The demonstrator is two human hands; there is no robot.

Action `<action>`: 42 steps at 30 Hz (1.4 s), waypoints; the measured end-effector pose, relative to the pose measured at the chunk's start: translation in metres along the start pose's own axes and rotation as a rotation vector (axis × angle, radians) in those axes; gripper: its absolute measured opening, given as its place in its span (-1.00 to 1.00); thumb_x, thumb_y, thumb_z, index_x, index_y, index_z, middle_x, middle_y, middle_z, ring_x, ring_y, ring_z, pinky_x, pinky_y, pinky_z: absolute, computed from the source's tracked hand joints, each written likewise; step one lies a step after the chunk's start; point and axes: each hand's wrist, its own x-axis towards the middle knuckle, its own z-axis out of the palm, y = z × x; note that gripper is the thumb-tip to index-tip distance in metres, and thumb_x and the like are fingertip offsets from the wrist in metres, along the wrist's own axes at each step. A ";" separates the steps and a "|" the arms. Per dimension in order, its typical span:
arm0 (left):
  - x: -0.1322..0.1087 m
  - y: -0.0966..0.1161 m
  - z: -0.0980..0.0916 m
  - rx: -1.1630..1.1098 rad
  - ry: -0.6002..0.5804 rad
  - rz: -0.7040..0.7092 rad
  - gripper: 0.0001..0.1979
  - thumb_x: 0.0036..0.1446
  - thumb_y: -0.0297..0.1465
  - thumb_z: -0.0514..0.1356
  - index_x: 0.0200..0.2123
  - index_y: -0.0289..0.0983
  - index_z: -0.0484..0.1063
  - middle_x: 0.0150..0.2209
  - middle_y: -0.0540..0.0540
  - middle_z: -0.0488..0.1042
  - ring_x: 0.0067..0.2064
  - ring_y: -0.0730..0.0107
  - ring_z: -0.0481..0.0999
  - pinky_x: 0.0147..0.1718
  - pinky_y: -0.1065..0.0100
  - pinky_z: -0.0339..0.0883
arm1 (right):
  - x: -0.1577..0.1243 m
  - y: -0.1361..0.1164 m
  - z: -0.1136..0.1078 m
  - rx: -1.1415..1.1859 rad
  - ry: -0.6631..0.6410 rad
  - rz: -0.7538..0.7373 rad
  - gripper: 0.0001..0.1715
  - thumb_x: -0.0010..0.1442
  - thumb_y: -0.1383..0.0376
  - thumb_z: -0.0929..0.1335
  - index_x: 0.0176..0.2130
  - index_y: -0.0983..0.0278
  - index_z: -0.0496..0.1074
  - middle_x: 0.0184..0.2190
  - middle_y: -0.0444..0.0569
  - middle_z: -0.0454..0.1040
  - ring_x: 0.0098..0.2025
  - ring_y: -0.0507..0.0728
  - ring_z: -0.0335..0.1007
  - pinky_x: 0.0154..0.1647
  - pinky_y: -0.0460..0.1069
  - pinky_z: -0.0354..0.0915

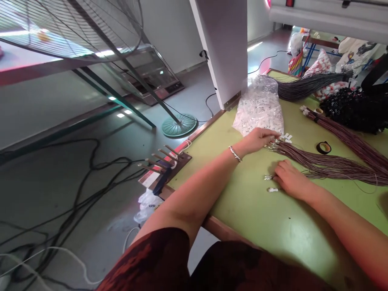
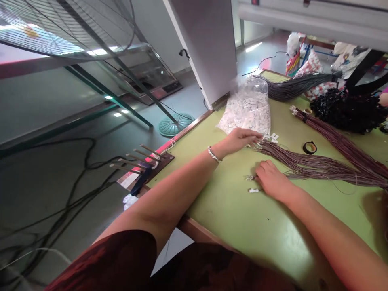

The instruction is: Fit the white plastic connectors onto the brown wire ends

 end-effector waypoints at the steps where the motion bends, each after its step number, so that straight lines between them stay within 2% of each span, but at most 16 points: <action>1: -0.006 0.003 -0.010 -0.013 0.083 -0.025 -0.73 0.11 -0.47 0.09 -0.15 -0.35 0.51 -0.25 -0.13 0.56 -0.29 0.43 0.51 -0.30 0.39 0.41 | 0.002 0.003 -0.001 0.096 0.050 0.025 -0.88 0.22 0.33 0.22 -0.36 0.27 0.29 -0.29 0.08 0.38 -0.18 0.18 0.25 -0.15 0.08 0.23; 4: -0.027 0.008 -0.034 0.134 0.388 -0.170 -0.82 0.07 -0.44 0.13 -0.32 -0.37 0.52 -0.39 -0.14 0.53 -0.45 0.47 0.45 -0.45 0.42 0.34 | 0.007 0.013 -0.002 0.384 0.179 0.170 -0.85 0.26 0.27 0.19 -0.30 0.26 0.27 -0.33 0.01 0.43 -0.27 0.11 0.32 -0.21 0.03 0.25; 6: -0.040 0.005 -0.039 0.297 0.462 -0.286 -0.82 0.08 -0.38 0.13 -0.40 -0.35 0.49 -0.51 -0.10 0.48 -0.53 0.47 0.40 -0.52 0.40 0.28 | 0.011 0.017 0.000 0.487 0.211 0.275 -0.83 0.25 0.23 0.19 -0.30 0.25 0.27 -0.46 -0.08 0.43 -0.38 0.07 0.33 -0.28 0.00 0.24; 9: -0.048 -0.006 -0.027 0.529 0.405 -0.350 -0.76 0.10 -0.27 0.13 -0.44 -0.32 0.47 -0.57 -0.09 0.44 -0.53 0.41 0.38 -0.50 0.37 0.24 | 0.015 0.018 0.005 0.544 0.272 0.356 -0.83 0.19 0.20 0.25 -0.33 0.26 0.29 -0.55 -0.14 0.38 -0.49 0.04 0.27 -0.39 -0.04 0.21; 12: -0.045 -0.017 -0.008 0.729 0.359 -0.313 -0.75 0.05 -0.22 0.19 -0.38 -0.31 0.47 -0.45 -0.14 0.48 -0.41 0.30 0.42 -0.44 0.34 0.24 | 0.016 0.017 0.010 0.596 0.364 0.364 -0.80 0.11 0.22 0.29 -0.26 0.28 0.35 -0.44 -0.08 0.44 -0.42 0.06 0.31 -0.35 -0.04 0.24; 14: -0.040 -0.020 -0.001 0.823 0.317 -0.300 -0.77 0.02 -0.25 0.22 -0.37 -0.31 0.47 -0.39 -0.18 0.50 -0.36 0.26 0.43 -0.41 0.33 0.25 | 0.015 0.016 0.011 0.611 0.400 0.370 -0.78 0.08 0.23 0.30 -0.26 0.29 0.39 -0.41 -0.06 0.45 -0.38 0.07 0.32 -0.32 -0.03 0.24; 17: -0.040 -0.023 0.000 0.866 0.267 -0.302 -0.88 0.00 -0.37 0.19 -0.45 -0.30 0.47 -0.40 -0.18 0.50 -0.35 0.25 0.44 -0.38 0.33 0.26 | 0.015 0.014 0.011 0.610 0.414 0.404 -0.85 0.02 0.25 0.31 -0.37 0.29 0.40 -0.49 -0.11 0.40 -0.45 0.04 0.25 -0.40 -0.06 0.20; 20: -0.046 -0.025 -0.006 0.811 0.254 -0.267 -0.87 0.01 -0.45 0.13 -0.45 -0.29 0.49 -0.40 -0.16 0.51 -0.35 0.28 0.43 -0.37 0.34 0.26 | 0.016 0.011 0.009 0.655 0.428 0.436 -0.89 -0.02 0.27 0.31 -0.44 0.28 0.37 -0.56 -0.16 0.32 -0.52 0.01 0.16 -0.49 -0.08 0.12; 23: -0.053 -0.024 -0.011 0.714 0.267 -0.242 -0.89 -0.03 -0.44 0.15 -0.45 -0.29 0.48 -0.43 -0.12 0.50 -0.39 0.34 0.41 -0.42 0.37 0.24 | 0.017 0.008 0.008 0.664 0.439 0.448 -0.91 -0.06 0.28 0.30 -0.48 0.27 0.34 -0.60 -0.18 0.27 -0.54 0.00 0.11 -0.52 -0.09 0.09; 28: -0.058 -0.015 -0.010 0.345 0.320 -0.262 -0.91 -0.14 -0.40 0.23 -0.51 -0.31 0.41 -0.55 -0.02 0.44 -0.51 0.48 0.37 -0.54 0.46 0.21 | 0.016 0.007 0.010 0.606 0.448 0.431 -0.90 -0.04 0.30 0.27 -0.48 0.27 0.37 -0.58 -0.16 0.31 -0.50 0.02 0.15 -0.46 -0.08 0.12; 32: -0.060 -0.009 -0.001 -0.010 0.188 -0.305 -0.84 -0.18 -0.45 0.26 -0.41 -0.33 0.47 -0.56 0.01 0.44 -0.54 0.53 0.38 -0.52 0.47 0.28 | 0.016 0.007 0.010 0.615 0.484 0.417 -0.87 -0.03 0.30 0.28 -0.42 0.27 0.40 -0.54 -0.15 0.35 -0.48 0.04 0.18 -0.43 -0.08 0.14; 35: -0.059 -0.008 0.009 -0.136 0.108 -0.357 -0.79 -0.13 -0.47 0.24 -0.33 -0.35 0.53 -0.60 0.01 0.42 -0.56 0.54 0.39 -0.51 0.45 0.33 | 0.016 0.006 0.007 0.615 0.479 0.421 -0.88 0.01 0.27 0.28 -0.46 0.26 0.37 -0.58 -0.16 0.30 -0.51 0.02 0.14 -0.46 -0.08 0.11; 38: -0.057 -0.009 0.022 -0.223 0.101 -0.358 -0.81 -0.08 -0.42 0.25 -0.34 -0.36 0.55 -0.61 -0.01 0.43 -0.57 0.54 0.39 -0.54 0.46 0.33 | 0.016 0.004 0.004 0.616 0.430 0.437 -0.84 0.03 0.25 0.26 -0.53 0.26 0.31 -0.64 -0.19 0.20 -0.54 0.01 0.07 -0.51 -0.08 0.06; 42: -0.055 -0.005 0.034 -0.302 0.117 -0.378 -0.85 -0.08 -0.42 0.29 -0.39 -0.37 0.53 -0.62 0.00 0.44 -0.56 0.55 0.41 -0.53 0.47 0.33 | 0.016 0.005 0.004 0.583 0.360 0.412 -0.81 0.05 0.26 0.25 -0.55 0.26 0.29 -0.64 -0.18 0.21 -0.54 0.02 0.08 -0.49 -0.07 0.05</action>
